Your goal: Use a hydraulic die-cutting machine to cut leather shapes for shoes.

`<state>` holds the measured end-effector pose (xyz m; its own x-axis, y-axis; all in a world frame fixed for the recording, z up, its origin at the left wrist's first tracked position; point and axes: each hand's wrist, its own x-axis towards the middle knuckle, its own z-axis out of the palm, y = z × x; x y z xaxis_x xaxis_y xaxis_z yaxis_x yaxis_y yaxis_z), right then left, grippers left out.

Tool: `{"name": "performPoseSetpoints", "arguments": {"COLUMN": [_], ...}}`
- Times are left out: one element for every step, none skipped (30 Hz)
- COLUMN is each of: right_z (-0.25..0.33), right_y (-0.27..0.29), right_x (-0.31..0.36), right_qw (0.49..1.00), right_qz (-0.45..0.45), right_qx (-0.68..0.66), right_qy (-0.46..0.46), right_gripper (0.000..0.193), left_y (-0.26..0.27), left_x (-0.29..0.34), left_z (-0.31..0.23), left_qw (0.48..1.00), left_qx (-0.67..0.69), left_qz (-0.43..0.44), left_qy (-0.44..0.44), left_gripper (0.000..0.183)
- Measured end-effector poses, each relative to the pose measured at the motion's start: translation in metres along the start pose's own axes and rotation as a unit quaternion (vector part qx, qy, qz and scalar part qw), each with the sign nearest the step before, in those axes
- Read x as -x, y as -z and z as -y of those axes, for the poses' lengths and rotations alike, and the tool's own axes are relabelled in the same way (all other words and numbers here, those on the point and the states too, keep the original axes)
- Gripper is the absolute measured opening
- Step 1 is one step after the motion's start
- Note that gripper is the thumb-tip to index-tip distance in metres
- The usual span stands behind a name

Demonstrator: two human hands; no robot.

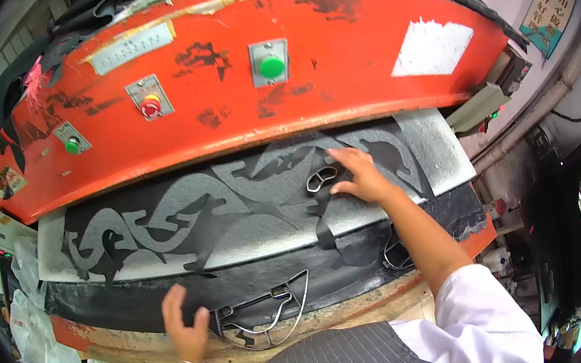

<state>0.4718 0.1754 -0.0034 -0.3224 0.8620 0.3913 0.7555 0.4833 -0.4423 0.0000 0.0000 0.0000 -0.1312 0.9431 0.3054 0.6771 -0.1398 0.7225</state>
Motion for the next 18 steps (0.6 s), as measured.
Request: {"name": "performPoseSetpoints", "arguments": {"right_z": [0.013,0.02,0.031,0.048,0.066,0.083,0.093,0.109,0.126,0.147,0.157,0.157,0.154,0.15,0.146,0.141,0.14,0.154], "right_y": [0.002,-0.001,-0.002,-0.008,-0.012,-0.011,-0.01,0.001,0.021,0.039,0.046,0.038,0.032,0.025,0.026,0.029,0.031,0.036], "right_x": [0.004,0.007,0.003,-0.008,-0.02,-0.033,-0.047,-0.069,-0.089,-0.109,-0.107,-0.103,-0.091,-0.078,-0.06,-0.036,-0.007,0.023], "right_qw": [0.998,0.995,0.995,0.988,0.97,0.98,0.959,0.953,0.954,0.956,0.958,0.956,0.958,0.959,0.96,0.96,0.969,0.982], "right_qz": [-0.058,-0.087,-0.088,-0.092,-0.094,-0.119,-0.151,-0.204,-0.202,-0.216,-0.23,-0.237,-0.23,-0.222,-0.216,-0.213,-0.165,-0.083], "right_qx": [-0.024,0.009,0.014,-0.091,-0.195,-0.138,-0.229,-0.222,-0.217,-0.191,-0.162,-0.164,-0.16,-0.157,-0.158,-0.157,-0.149,-0.119], "right_qy": [-0.031,-0.052,-0.046,-0.08,-0.114,-0.078,-0.064,-0.034,-0.039,-0.047,-0.061,-0.055,-0.068,-0.08,-0.087,-0.093,-0.112,-0.117], "right_gripper": [0.076,0.071,0.071,0.067,0.064,0.058,0.054,0.045,0.045,0.041,0.037,0.037,0.035,0.034,0.035,0.035,0.038,0.039], "left_y": [0.004,0.004,0.005,0.002,0.004,0.007,0.007,0.01,0.017,0.038,0.049,0.053,0.051,0.051,0.055,0.056,0.05,0.049], "left_x": [0.001,-0.014,-0.031,-0.053,-0.077,-0.099,-0.127,-0.156,-0.18,-0.202,-0.206,-0.202,-0.193,-0.182,-0.163,-0.143,-0.113,-0.078], "left_z": [0.003,0.025,0.047,0.06,0.072,0.079,0.07,0.055,0.037,0.028,0.029,0.031,0.03,0.031,0.03,0.026,0.019,0.022], "left_qw": [1.0,0.997,0.989,0.978,0.973,0.972,0.972,0.963,0.945,0.939,0.935,0.932,0.956,0.974,0.972,0.977,0.984,0.993], "left_qx": [0.003,0.04,0.104,0.166,0.183,0.167,0.145,0.068,-0.012,-0.025,-0.037,-0.037,-0.019,-0.004,-0.031,-0.012,0.075,0.064], "left_qz": [-0.01,-0.056,-0.053,-0.085,-0.109,-0.147,-0.183,-0.259,-0.326,-0.337,-0.34,-0.346,-0.287,-0.226,-0.225,-0.187,-0.144,-0.089], "left_qy": [-0.005,0.031,0.095,0.093,0.085,0.072,0.029,0.002,-0.022,-0.059,-0.094,-0.101,-0.064,-0.026,-0.062,-0.099,-0.074,-0.05], "left_gripper": [0.056,0.053,0.055,0.06,0.064,0.066,0.067,0.067,0.068,0.066,0.064,0.064,0.062,0.06,0.058,0.06,0.061,0.057]}}
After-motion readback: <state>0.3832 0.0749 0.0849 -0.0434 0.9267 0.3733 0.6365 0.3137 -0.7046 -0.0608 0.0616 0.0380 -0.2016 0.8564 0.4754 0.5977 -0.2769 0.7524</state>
